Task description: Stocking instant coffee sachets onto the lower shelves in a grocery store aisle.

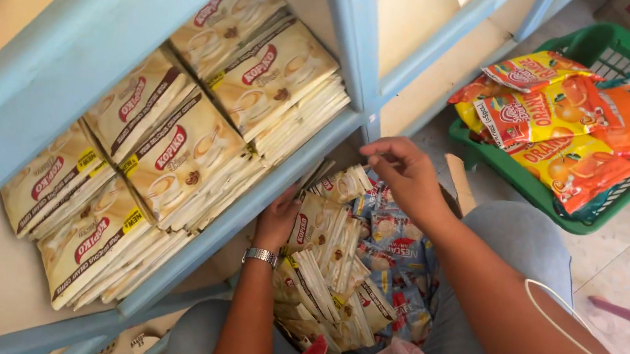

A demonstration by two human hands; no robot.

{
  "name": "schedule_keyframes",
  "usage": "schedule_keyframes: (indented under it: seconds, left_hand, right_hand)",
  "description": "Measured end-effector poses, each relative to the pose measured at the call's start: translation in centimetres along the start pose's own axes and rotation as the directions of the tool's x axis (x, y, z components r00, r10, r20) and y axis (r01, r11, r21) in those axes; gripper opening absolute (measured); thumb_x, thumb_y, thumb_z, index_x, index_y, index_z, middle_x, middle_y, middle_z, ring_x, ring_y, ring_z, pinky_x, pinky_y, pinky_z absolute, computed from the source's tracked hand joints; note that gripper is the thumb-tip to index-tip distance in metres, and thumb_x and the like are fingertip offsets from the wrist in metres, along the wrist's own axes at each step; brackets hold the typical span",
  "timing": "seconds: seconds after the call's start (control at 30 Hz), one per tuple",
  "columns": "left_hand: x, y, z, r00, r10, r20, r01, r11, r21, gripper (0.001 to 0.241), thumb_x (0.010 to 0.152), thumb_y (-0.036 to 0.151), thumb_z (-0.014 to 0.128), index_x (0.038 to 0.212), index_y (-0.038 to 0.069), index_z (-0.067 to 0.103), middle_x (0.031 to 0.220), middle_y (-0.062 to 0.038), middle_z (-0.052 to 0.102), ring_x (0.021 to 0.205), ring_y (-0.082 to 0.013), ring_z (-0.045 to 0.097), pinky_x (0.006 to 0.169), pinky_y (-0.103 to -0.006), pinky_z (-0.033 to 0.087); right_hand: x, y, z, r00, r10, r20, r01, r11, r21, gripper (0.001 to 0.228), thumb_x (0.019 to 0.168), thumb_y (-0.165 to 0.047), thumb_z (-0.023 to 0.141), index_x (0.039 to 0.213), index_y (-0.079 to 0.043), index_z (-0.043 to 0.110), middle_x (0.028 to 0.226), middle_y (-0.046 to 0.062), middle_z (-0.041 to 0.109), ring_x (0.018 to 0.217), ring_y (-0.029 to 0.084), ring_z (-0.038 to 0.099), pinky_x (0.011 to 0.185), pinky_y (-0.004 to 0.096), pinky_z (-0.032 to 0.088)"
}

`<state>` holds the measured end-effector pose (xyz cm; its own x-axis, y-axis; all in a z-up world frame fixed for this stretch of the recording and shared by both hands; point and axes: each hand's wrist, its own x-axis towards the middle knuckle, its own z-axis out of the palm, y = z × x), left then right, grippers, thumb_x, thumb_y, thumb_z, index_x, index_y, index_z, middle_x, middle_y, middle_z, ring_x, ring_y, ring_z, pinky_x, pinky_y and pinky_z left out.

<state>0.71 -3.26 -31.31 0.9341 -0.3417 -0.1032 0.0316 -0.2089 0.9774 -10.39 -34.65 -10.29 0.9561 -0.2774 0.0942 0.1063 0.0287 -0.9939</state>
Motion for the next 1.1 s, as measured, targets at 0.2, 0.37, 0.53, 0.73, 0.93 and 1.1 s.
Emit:
schedule_keyframes:
  seconds: [0.2,0.37,0.53,0.73,0.93,1.1]
  left_hand:
    - [-0.4,-4.4,-0.2,0.992,-0.072,-0.108,0.083,0.992,0.099,0.053,0.092,0.012,0.066,0.143,0.005,0.053,0.141,-0.010,0.062,0.124,-0.0217,0.064,0.101,-0.0341,0.051]
    - [-0.9,-2.1,-0.3,0.978,0.052,-0.201,0.048,0.886,0.461,0.044,0.091,0.010,0.063,0.135,0.009,0.064,0.135,-0.014,0.068,0.125,-0.0289,0.064,0.106,-0.0388,0.049]
    - [0.1,-1.6,-0.2,0.977,0.067,-0.203,0.069,0.798,0.599,0.044,0.089,0.010,0.060,0.132,0.014,0.067,0.134,-0.016,0.068,0.125,-0.0336,0.062,0.109,-0.0422,0.047]
    - [1.7,-0.1,-0.3,0.959,-0.196,-0.204,0.282,0.615,0.736,0.046,0.093,0.023,0.052,0.135,0.037,0.067,0.144,-0.005,0.062,0.131,-0.0295,0.058,0.109,-0.0436,0.046]
    - [5.0,-5.7,-1.3,0.943,-0.327,-0.061,0.258,0.604,0.754,0.046,0.103,0.045,0.044,0.145,0.036,0.058,0.165,-0.002,0.039,0.155,-0.0276,0.030,0.126,-0.0431,0.025]
    - [4.2,0.2,0.8,0.931,-0.351,-0.105,0.343,0.736,0.583,0.041,0.101,0.040,0.049,0.140,0.032,0.060,0.151,-0.002,0.044,0.139,-0.0250,0.034,0.113,-0.0399,0.027]
  right_hand:
    - [-0.4,-1.7,1.3,0.992,-0.124,0.023,0.124,0.992,-0.033,0.015,0.098,-0.008,0.068,0.111,-0.009,0.075,0.111,0.001,0.062,0.096,0.009,0.062,0.083,0.024,0.052]
    - [-1.2,-2.3,2.3,0.992,-0.113,0.055,0.116,0.992,-0.047,0.014,0.097,-0.008,0.068,0.109,-0.010,0.075,0.109,0.002,0.062,0.096,0.010,0.062,0.082,0.025,0.053]
    - [-1.4,-2.2,2.5,0.992,-0.100,0.074,0.104,0.993,-0.059,0.014,0.096,-0.008,0.068,0.108,-0.010,0.075,0.111,0.002,0.063,0.096,0.011,0.062,0.080,0.025,0.052]
    - [-0.6,-2.5,2.9,0.988,-0.128,0.082,0.136,0.985,-0.110,0.013,0.095,-0.008,0.068,0.107,-0.010,0.075,0.107,0.003,0.065,0.096,0.013,0.064,0.082,0.027,0.054]
    - [-0.2,-2.3,3.1,0.988,-0.124,0.089,0.134,0.984,-0.121,0.013,0.095,-0.008,0.068,0.105,-0.010,0.076,0.105,0.003,0.067,0.095,0.013,0.065,0.083,0.027,0.054]
    - [0.1,-2.6,3.0,0.991,-0.065,0.117,0.073,0.995,-0.072,0.013,0.095,-0.007,0.068,0.104,-0.011,0.076,0.107,0.002,0.067,0.096,0.013,0.065,0.081,0.029,0.054]
